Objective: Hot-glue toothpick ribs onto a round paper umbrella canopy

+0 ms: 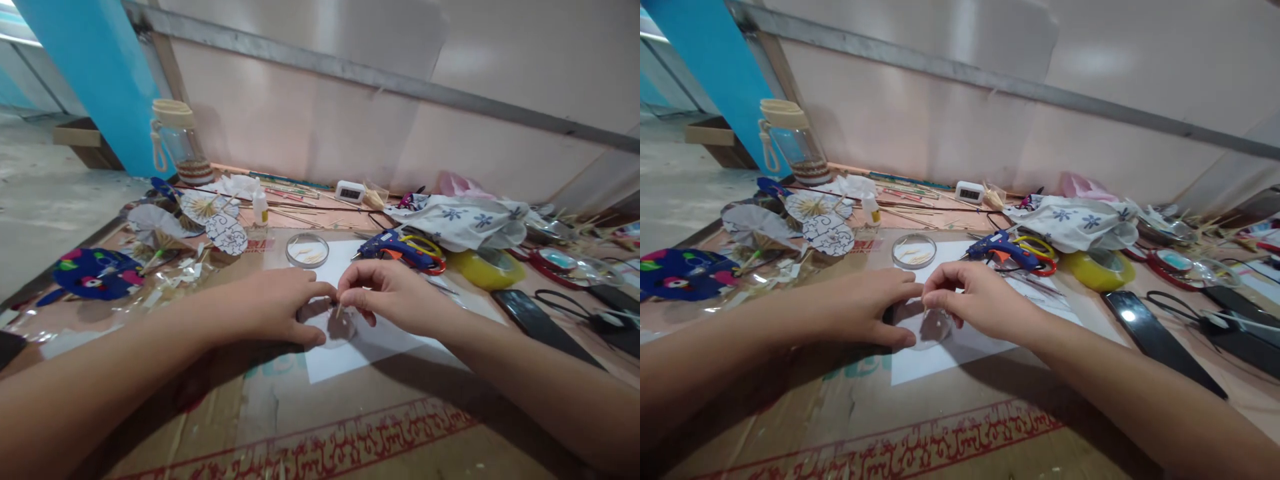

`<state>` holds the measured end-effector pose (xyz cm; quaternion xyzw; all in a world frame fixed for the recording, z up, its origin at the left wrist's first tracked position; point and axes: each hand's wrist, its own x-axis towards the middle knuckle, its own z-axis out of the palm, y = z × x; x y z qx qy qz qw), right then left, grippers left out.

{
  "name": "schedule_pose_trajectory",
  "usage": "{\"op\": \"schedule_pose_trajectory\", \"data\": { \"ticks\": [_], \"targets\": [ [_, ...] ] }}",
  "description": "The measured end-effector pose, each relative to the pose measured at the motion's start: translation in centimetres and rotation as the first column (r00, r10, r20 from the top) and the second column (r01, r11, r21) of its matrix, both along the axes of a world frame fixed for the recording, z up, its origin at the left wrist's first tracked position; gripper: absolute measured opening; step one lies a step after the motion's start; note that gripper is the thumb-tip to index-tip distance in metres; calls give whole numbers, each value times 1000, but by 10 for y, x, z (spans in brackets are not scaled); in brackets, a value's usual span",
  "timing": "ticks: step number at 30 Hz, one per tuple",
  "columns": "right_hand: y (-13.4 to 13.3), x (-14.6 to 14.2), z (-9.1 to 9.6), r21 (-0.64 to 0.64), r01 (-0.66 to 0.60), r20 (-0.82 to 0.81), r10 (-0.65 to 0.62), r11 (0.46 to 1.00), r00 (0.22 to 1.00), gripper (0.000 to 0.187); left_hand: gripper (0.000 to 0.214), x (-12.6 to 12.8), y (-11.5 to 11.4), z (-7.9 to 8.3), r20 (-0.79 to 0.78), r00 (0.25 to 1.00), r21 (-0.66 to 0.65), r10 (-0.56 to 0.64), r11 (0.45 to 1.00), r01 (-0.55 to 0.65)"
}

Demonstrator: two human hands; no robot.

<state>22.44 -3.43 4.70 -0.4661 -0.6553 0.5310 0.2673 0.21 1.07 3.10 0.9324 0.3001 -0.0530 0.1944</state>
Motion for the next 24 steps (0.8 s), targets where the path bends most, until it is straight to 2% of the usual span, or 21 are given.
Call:
{"op": "schedule_pose_trajectory", "data": {
  "ticks": [3, 12, 15, 20, 24],
  "targets": [
    [-5, -1, -5, 41, 3, 130, -8, 999, 991, 8, 43, 0, 1, -2, 22, 1000, 18, -17, 1000, 17],
    [-4, 0, -20, -57, -47, 101, 52, 997, 993, 6, 40, -1, 2, -4, 63, 998, -6, -27, 1000, 27],
    [-5, 3, -22, -87, -63, 45, 67, 994, 997, 9, 41, 0, 3, -4, 62, 998, -7, -33, 999, 33],
    [-11, 7, -15, -146, -51, -155, 28, 988, 988, 12, 43, 1, 3, -3, 57, 998, -25, -36, 999, 37],
    [-12, 8, -8, -99, -7, -111, -4, 995, 994, 6, 43, 1, 3, -2, 61, 998, -38, -26, 999, 28]
  ]
}}
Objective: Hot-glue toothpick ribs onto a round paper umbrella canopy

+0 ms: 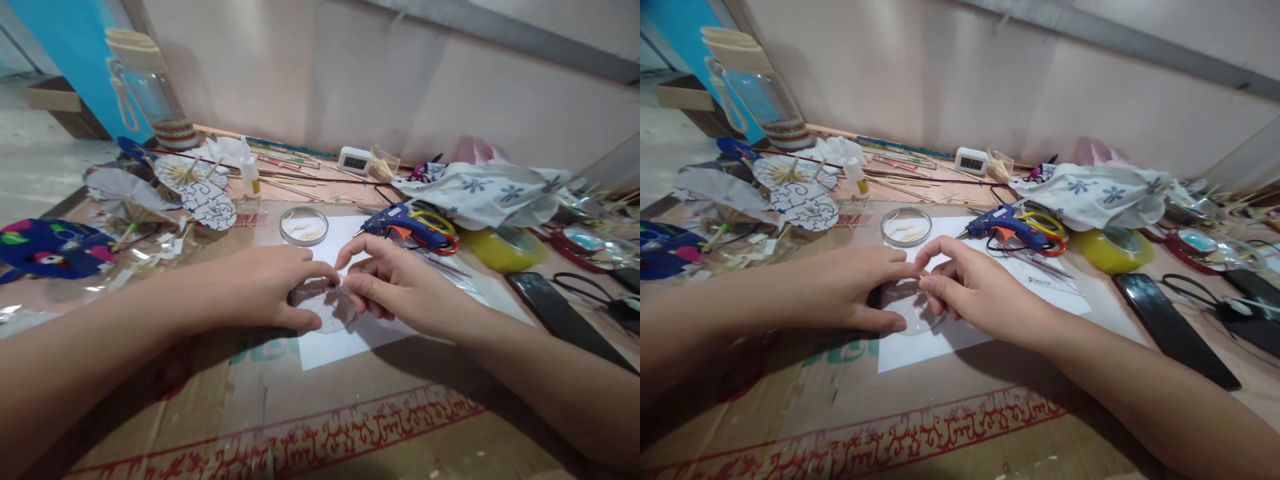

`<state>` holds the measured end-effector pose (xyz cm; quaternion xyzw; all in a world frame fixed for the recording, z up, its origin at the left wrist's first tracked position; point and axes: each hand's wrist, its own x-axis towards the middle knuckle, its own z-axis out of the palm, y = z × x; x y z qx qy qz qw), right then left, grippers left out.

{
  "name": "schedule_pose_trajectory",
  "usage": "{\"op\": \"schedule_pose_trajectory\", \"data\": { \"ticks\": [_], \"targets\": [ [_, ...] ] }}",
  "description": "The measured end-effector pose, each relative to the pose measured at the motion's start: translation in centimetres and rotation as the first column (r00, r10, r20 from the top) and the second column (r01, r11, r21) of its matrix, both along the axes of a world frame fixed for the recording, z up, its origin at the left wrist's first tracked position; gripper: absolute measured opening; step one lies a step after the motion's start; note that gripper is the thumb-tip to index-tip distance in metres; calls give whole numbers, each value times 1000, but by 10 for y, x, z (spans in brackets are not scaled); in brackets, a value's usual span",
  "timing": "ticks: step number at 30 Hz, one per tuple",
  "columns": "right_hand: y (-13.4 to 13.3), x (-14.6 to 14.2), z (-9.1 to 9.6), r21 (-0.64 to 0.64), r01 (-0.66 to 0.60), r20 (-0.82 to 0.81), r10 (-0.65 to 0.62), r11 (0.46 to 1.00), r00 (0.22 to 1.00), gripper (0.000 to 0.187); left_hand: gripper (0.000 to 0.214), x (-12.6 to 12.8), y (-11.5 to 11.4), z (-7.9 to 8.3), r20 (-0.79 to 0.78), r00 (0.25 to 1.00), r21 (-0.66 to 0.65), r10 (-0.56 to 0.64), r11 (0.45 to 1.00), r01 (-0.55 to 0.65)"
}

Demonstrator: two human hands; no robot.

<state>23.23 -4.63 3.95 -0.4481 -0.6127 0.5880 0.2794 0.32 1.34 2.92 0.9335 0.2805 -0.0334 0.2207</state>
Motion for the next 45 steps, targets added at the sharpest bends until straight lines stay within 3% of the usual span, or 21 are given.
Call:
{"op": "schedule_pose_trajectory", "data": {
  "ticks": [3, 11, 22, 38, 45],
  "targets": [
    [2, 1, 2, -6, 18, -25, -18, 1000, 1000, 8, 41, -1, 0, -1, 7, 1000, -2, -4, 1000, 4],
    [9, -2, -8, -281, -71, -301, -18, 957, 954, 32, 39, -1, -2, 0, 0, 1000, 20, 5, 1000, -5],
    [11, -2, -18, -201, -9, -328, -58, 980, 943, 40, 38, -3, -3, 1, -23, 999, 24, 33, 999, -32],
    [6, -7, -13, -337, -103, -457, -67, 936, 887, 29, 36, 0, -5, 6, -25, 998, 10, 49, 999, -48],
    [6, -5, -13, -344, -117, -466, -62, 932, 882, 43, 34, -3, -3, 8, -21, 999, -38, 37, 999, -38]
  ]
}}
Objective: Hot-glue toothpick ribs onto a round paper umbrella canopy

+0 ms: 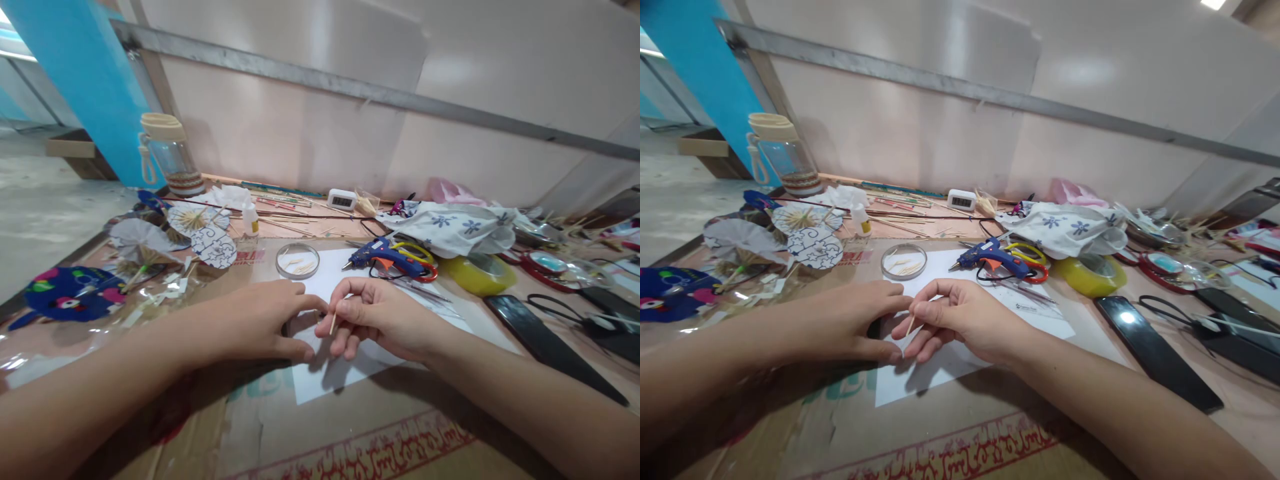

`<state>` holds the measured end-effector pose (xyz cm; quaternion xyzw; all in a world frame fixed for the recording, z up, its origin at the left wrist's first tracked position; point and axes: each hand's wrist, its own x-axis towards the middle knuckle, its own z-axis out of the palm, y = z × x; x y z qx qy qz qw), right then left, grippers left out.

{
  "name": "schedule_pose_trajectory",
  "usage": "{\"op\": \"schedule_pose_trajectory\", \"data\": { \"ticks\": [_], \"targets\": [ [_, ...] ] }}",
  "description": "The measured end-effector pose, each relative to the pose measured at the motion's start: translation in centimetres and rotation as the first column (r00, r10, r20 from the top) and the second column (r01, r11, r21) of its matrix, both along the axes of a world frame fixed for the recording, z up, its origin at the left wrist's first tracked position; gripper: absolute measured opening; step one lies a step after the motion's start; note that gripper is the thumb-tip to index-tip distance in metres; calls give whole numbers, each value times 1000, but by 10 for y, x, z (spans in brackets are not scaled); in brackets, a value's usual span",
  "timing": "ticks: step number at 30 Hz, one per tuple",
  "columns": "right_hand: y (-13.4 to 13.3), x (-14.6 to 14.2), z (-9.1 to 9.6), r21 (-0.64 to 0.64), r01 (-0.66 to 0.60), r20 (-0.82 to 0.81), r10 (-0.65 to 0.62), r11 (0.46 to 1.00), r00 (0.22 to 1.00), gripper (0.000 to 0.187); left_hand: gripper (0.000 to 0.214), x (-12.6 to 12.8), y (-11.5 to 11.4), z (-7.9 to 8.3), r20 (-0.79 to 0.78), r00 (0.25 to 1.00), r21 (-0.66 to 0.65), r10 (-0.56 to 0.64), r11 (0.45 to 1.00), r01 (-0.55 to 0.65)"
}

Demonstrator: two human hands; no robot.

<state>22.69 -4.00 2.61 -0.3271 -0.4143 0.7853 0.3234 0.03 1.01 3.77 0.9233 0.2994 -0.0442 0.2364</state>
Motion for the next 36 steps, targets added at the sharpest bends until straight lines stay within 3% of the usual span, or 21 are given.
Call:
{"op": "schedule_pose_trajectory", "data": {
  "ticks": [6, 14, 17, 20, 25, 36],
  "targets": [
    [1, -1, -2, 53, 14, 34, -16, 999, 999, 46, 39, -3, 5, 3, 15, 999, -22, -29, 999, 29],
    [2, -1, 0, 240, 204, 63, -225, 949, 972, 40, 35, -5, 10, 7, 218, 975, -92, 33, 996, -13],
    [2, -2, 2, 280, 274, 53, -300, 920, 953, 39, 36, 1, 4, 18, 349, 930, -124, 118, 989, -79],
    [0, -3, 3, 324, 311, 61, -348, 894, 936, 39, 36, 7, -6, 26, 365, 899, -169, 242, 967, -191],
    [-4, -4, 5, 347, 311, 48, -348, 885, 936, 37, 32, 11, -15, 28, 343, 876, -165, 340, 940, -300],
    [0, -1, 6, 320, 323, -79, -315, 891, 946, 29, 32, 11, -15, 29, 337, 883, -224, 326, 939, -261]
  ]
}}
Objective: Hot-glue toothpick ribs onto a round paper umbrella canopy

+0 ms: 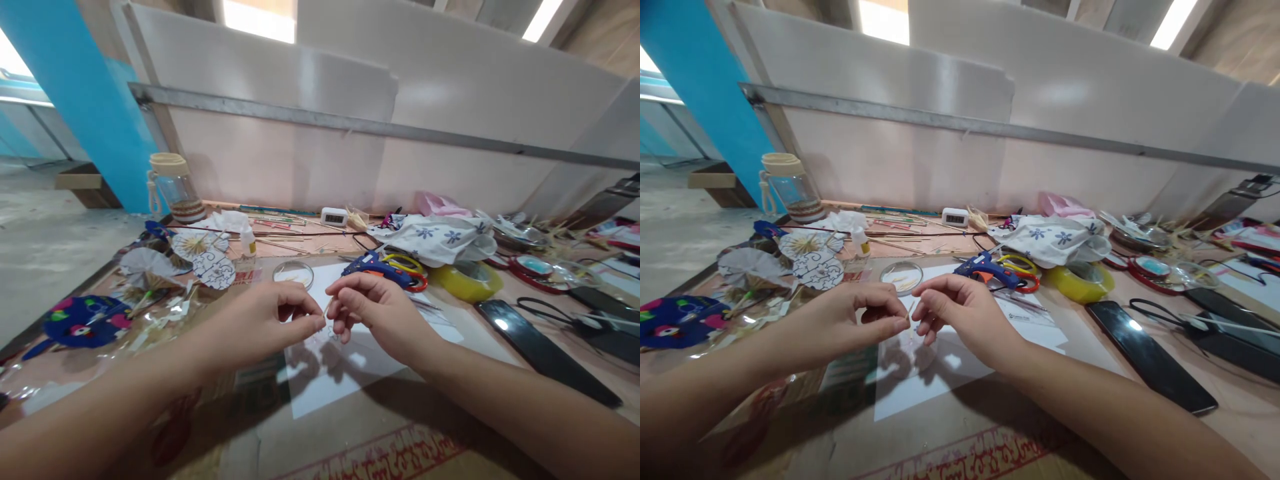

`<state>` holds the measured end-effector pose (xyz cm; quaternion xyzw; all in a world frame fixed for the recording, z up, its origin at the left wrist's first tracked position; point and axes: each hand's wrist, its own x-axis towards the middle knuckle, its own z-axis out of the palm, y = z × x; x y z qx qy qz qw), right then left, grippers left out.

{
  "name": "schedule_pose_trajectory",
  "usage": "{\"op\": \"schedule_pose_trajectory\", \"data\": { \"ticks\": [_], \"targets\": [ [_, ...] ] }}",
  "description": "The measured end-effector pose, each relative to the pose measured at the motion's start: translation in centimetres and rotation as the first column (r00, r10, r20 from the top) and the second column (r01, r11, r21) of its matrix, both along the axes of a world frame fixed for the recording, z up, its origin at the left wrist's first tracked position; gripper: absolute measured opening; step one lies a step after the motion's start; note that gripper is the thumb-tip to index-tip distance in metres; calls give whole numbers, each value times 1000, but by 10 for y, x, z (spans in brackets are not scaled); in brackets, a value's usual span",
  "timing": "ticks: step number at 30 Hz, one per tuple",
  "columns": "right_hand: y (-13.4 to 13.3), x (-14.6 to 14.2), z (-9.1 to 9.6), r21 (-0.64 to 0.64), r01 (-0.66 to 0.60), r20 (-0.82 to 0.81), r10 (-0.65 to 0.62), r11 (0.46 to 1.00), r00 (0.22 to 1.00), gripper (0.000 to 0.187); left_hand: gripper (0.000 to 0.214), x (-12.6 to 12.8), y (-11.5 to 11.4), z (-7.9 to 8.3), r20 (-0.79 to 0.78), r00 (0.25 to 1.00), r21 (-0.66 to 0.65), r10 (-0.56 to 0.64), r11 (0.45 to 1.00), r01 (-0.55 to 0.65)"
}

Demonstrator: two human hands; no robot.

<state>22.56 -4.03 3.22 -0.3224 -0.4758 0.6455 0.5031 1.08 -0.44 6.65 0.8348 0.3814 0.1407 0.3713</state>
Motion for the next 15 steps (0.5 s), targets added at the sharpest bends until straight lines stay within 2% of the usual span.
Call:
{"op": "schedule_pose_trajectory", "data": {
  "ticks": [4, 10, 13, 15],
  "targets": [
    [-1, -1, 2, -2, -2, 52, 2, 1000, 999, 24, 31, 0, 0, 1, -7, 1000, -14, -14, 1000, 14],
    [-1, -2, 4, -5, -20, 150, 21, 1000, 988, 32, 32, 1, 2, -2, 9, 999, -18, -48, 999, 48],
    [1, -1, 2, 46, 4, 275, -17, 999, 961, 27, 32, -2, 7, -5, -5, 1000, -8, -21, 1000, 21],
    [2, 0, 0, 130, 30, 409, -81, 991, 909, 17, 32, -3, 10, -8, -24, 999, 30, 22, 999, -21]
  ]
}}
